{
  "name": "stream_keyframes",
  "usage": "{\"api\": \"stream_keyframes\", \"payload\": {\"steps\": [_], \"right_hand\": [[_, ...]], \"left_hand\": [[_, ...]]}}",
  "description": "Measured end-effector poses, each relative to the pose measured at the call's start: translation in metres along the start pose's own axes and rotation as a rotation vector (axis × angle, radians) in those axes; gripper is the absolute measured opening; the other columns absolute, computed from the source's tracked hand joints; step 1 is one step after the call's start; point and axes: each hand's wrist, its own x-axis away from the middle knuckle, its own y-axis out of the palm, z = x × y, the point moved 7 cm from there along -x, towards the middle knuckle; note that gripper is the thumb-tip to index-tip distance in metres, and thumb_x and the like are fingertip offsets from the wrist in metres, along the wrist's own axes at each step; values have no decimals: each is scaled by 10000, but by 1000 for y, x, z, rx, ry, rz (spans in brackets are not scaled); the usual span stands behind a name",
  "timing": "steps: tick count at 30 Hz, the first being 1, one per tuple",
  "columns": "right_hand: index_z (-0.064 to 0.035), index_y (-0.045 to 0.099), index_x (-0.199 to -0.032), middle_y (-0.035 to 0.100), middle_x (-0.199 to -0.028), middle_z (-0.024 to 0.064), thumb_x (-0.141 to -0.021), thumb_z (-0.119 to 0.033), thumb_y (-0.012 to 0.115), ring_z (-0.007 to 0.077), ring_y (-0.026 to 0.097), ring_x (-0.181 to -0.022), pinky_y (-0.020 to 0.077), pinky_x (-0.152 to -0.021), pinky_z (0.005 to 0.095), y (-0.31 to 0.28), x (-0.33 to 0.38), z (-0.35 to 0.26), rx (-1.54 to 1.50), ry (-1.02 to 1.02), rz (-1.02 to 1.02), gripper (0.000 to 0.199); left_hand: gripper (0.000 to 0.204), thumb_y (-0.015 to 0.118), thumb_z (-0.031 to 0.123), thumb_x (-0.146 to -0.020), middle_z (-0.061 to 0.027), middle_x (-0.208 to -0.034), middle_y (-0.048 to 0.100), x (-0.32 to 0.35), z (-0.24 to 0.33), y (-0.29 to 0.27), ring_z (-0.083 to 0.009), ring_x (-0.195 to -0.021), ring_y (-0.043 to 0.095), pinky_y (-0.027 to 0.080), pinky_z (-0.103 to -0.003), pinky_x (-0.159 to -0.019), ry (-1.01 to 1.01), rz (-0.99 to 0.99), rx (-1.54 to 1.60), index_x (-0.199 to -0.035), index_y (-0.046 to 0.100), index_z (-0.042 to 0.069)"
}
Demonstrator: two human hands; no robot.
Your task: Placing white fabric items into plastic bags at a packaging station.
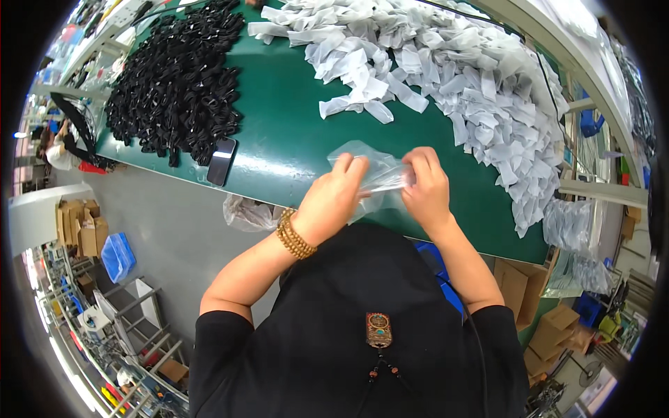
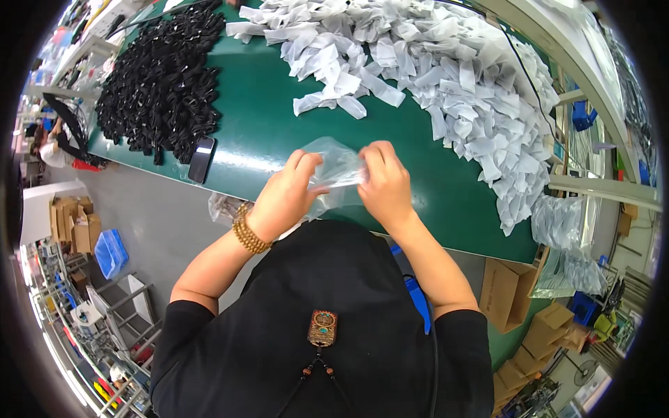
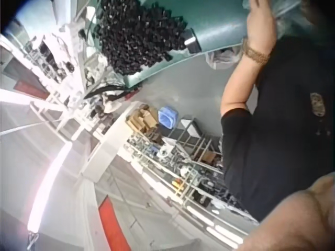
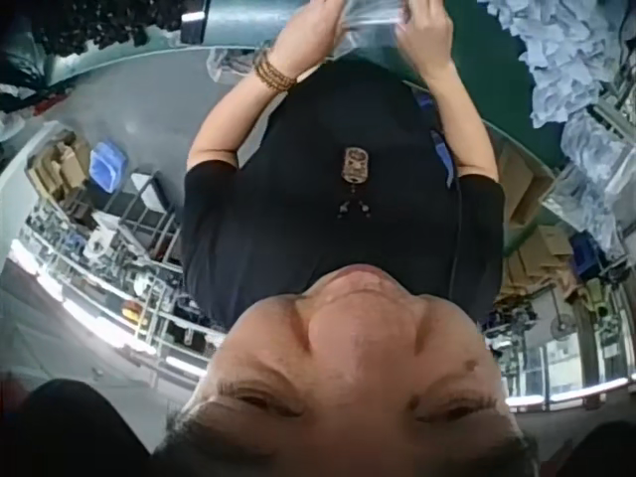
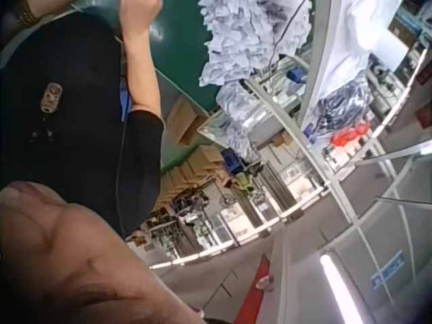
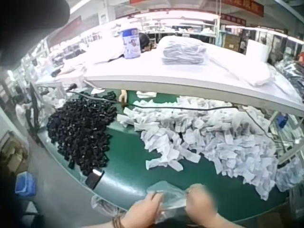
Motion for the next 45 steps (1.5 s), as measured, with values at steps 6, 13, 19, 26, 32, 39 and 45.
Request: {"api": "stream_keyframes", "payload": {"steps": [6,13,19,26,32,39,45], "right_hand": [[-18,554,-843,549,-963,165,-689,13,546,349,551,-855,464,-710,411,5,32,-9,113,15,18,157],[-1,389,-714,386,-737,118,-832,-14,551,307,396,-675,350,-610,373,-29,90,4,80,249,65,200],[-6,348,-699,336,-645,93,-824,-8,571,266,314,-609,343,-585,359,-58,89,-15,35,255,366,256],[-14,358,-716,342,-631,96,-742,99,504,260,345,-588,377,-578,343,-22,126,-38,-80,108,206,186],[-27,493,-1081,576,-987,126,-800,16,557,254,584,-845,496,-775,356,31,173,80,-632,1129,322,291],[-36,542,-982,582,-1041,115,-865,-62,567,199,576,-916,483,-832,346,116,90,77,-1628,921,-84,122],[-49,484,-765,573,-900,97,-766,-145,705,168,537,-765,470,-707,298,127,111,90,-457,781,-429,241]], "left_hand": [[48,554,52,-849,-112,-1016,616,41,-123,7,-276,-878,614,501,-369,-768,-179,438,173,-848,603,54],[76,552,102,-831,-28,-826,588,96,-47,55,-137,-786,564,457,-262,-681,-478,34,1266,-884,546,48],[334,630,263,-831,-108,-863,601,125,-17,5,-209,-788,579,472,-348,-714,-231,168,174,-1039,530,23],[297,622,313,-880,-110,-832,638,129,-74,-5,-185,-790,614,480,-322,-712,-627,683,622,-932,584,22],[213,620,230,-884,-38,-807,617,127,-45,34,-125,-759,569,467,-296,-662,-333,164,1163,-904,557,28],[231,663,134,-712,-110,-729,551,110,-128,14,-219,-645,515,436,-343,-604,-520,216,476,-837,515,8],[266,674,173,-775,-175,-704,545,111,-205,49,-293,-617,511,427,-391,-603,-822,624,139,-783,470,2]]}}
